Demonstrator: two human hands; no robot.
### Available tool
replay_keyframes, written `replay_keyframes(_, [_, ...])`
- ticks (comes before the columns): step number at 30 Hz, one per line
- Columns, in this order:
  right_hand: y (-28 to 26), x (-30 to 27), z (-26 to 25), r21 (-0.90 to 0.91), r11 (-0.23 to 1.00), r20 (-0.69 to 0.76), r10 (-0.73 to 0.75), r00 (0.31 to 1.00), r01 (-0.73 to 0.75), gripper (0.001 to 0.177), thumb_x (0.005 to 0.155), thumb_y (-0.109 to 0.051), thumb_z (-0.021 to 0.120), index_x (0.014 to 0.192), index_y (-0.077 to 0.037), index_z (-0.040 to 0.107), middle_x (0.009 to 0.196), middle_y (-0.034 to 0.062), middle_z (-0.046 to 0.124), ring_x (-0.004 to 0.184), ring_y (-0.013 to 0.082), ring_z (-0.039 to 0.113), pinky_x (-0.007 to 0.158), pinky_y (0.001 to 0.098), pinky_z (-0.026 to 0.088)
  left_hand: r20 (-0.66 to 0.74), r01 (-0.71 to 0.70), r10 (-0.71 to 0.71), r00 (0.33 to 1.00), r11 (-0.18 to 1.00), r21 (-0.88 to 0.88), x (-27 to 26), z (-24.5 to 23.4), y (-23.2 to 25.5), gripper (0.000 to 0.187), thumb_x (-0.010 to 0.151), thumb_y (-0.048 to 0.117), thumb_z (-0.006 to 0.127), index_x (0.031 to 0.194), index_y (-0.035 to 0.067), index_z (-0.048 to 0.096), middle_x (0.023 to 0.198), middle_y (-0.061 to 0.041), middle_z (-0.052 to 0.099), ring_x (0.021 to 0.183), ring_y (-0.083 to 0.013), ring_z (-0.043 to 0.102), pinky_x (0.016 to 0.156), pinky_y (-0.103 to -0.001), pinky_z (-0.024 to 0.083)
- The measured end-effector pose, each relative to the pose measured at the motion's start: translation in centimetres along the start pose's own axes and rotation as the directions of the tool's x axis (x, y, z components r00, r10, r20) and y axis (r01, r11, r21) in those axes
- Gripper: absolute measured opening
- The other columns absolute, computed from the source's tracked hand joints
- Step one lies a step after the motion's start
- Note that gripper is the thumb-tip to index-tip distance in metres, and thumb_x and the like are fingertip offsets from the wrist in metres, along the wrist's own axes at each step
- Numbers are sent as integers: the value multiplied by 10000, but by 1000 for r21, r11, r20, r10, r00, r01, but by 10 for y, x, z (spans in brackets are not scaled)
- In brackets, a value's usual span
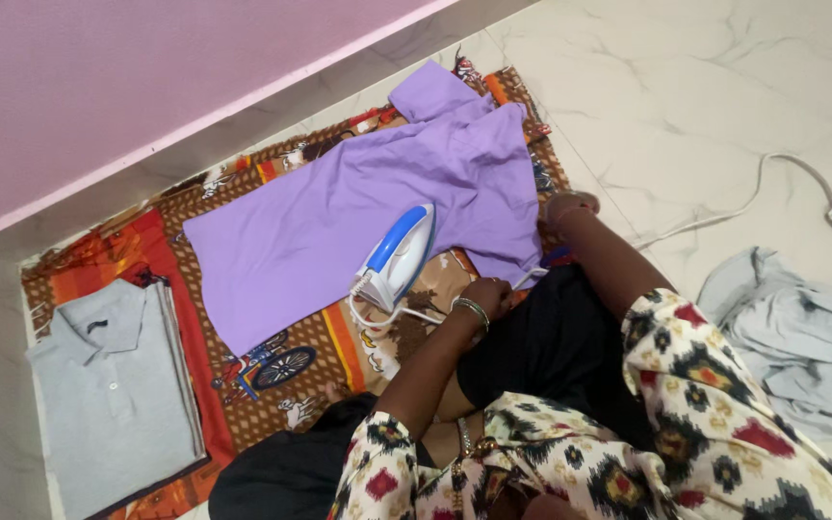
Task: The person irons a purple shirt laid flat on a patterned mat, then folds it neatly and places it on top of a stack of folded shirts. The person uses a handheld iron and smooths the fabric with their hands before folding.
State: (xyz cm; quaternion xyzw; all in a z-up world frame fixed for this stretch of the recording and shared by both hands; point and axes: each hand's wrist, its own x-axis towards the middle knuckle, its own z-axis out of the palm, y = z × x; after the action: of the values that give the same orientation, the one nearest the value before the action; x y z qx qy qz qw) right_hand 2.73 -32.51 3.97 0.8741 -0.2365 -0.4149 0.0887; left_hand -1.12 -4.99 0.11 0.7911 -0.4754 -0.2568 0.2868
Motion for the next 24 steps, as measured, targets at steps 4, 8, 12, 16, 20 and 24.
replay_keyframes(4, [-25,-15,-35,93,988,-534,-53,844,121,290,1027,-190,589,1270,-125,733,1220,159,761,1117,317,731,890,454,596,-221,-5,-34,975,985,-174,-20,-36,16,278,866,246,704,1120,138,731,1075,-133,714,996,-319,696,897,-451,545])
replay_keyframes(8, [-125,-49,-56,-292,663,-898,-438,41,690,429,942,-101,658,1367,-164,669,1409,103,668,1339,306,595,1163,431,445,-101,-74,61,993,989,-126,-65,-93,9,336,865,262,705,1178,141,708,1093,-108,743,1032,-289,710,907,-428,555])
replay_keyframes(12, [-222,-91,-84,-341,504,-637,-745,199,794,771,623,-305,826,1362,-204,632,1354,164,627,1293,381,538,1031,572,420,-248,139,-165,955,983,-120,-134,-163,-49,348,889,311,736,1191,137,726,1180,-116,749,1053,-289,709,930,-423,533])
replay_keyframes(16, [-260,-108,-105,-312,657,-450,-738,503,686,450,865,-274,752,1303,-274,653,1242,70,688,1243,302,607,992,539,465,-627,361,-395,672,913,-189,-202,-223,-159,326,895,263,740,1168,87,712,1086,-132,737,995,-293,709,881,-397,550])
replay_keyframes(20, [-266,-110,-132,-163,747,-350,-655,670,645,530,811,-355,804,1306,-274,632,1220,64,700,1190,323,648,946,558,491,-676,595,-456,579,803,-32,-245,-220,-239,527,898,385,746,1336,112,640,1370,-208,623,1292,-385,560,1086,-485,463])
replay_keyframes(24, [-250,-105,-164,-170,760,-403,-634,660,627,556,765,-377,852,1265,-222,664,1188,108,715,1128,354,677,880,553,538,-368,914,-848,381,405,12,-248,-197,-264,918,907,594,711,1596,162,287,1606,-284,209,1484,-494,163,1209,-620,174])
